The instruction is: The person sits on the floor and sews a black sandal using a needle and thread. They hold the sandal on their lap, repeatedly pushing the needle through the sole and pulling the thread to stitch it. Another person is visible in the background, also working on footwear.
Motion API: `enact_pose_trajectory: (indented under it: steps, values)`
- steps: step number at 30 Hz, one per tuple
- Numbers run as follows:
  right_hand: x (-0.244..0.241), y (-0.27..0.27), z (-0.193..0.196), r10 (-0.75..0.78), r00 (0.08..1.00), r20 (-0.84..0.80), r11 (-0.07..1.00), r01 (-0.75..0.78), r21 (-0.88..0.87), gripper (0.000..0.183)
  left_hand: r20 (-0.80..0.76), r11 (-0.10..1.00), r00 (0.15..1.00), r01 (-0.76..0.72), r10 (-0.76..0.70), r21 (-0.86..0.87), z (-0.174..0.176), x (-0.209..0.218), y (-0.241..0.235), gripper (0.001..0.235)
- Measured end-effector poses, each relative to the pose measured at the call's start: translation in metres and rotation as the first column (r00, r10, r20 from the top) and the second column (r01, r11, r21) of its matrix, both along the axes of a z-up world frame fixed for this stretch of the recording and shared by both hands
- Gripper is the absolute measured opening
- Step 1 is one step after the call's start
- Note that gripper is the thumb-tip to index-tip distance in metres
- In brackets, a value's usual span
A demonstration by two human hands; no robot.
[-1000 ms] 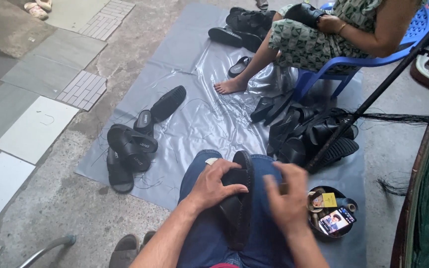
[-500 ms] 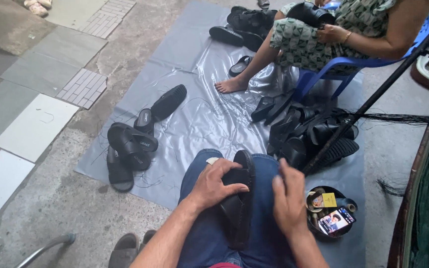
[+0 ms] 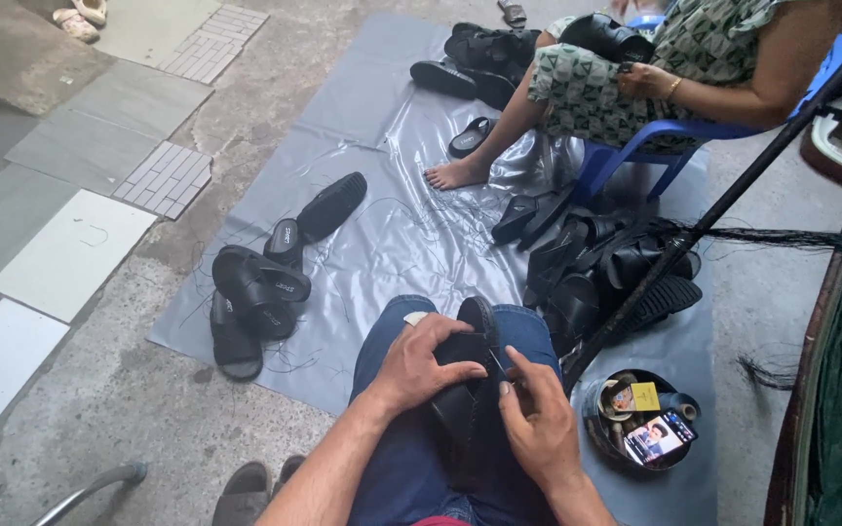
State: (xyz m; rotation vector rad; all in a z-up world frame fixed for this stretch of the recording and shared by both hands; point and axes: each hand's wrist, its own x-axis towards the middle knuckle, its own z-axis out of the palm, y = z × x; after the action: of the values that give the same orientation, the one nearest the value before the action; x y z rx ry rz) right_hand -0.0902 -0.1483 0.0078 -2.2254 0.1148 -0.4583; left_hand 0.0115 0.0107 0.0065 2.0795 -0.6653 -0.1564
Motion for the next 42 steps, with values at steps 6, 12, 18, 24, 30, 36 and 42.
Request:
enact_pose_trajectory:
  steps: [6,12,18,24,30,36,42]
  values:
    - [0.002,0.003,0.002,-0.018,1.000,0.023,1.000,0.017,0.016,0.039,-0.039,1.000,0.999,0.001,0.000,0.026,0.001,0.000,0.000,0.051]
    - [-0.002,-0.001,0.004,-0.023,1.000,0.011,0.993,0.022,0.120,0.039,0.005,1.000,1.000,0.003,-0.003,0.002,0.002,0.000,0.000,0.050]
    - [-0.006,-0.058,0.061,-0.308,0.951,0.027,0.783,0.237,0.575,0.040,-0.006,1.000,1.000,0.011,-0.011,0.013,0.002,0.001,0.002,0.051]
    - [-0.052,-0.219,0.028,-0.749,0.662,0.038,0.139,0.101,0.985,0.023,0.010,1.000,1.000,-0.011,0.011,-0.009,0.002,0.002,0.003,0.053]
    - [-0.047,-0.159,0.029,-0.811,0.403,-0.423,0.019,0.742,0.670,0.030,-0.328,0.999,0.945,-0.002,0.013,0.033,0.029,0.013,0.022,0.043]
    - [-0.038,-0.125,-0.031,-0.654,0.709,-0.263,0.398,0.618,0.678,0.035,-0.015,0.983,0.996,0.091,-0.089,0.158,0.003,0.026,0.048,0.019]
    - [-0.015,-0.095,-0.015,-0.486,0.847,-0.214,0.494,0.469,0.732,0.031,0.004,0.897,0.988,-0.141,0.154,0.419,-0.004,0.033,0.061,0.017]
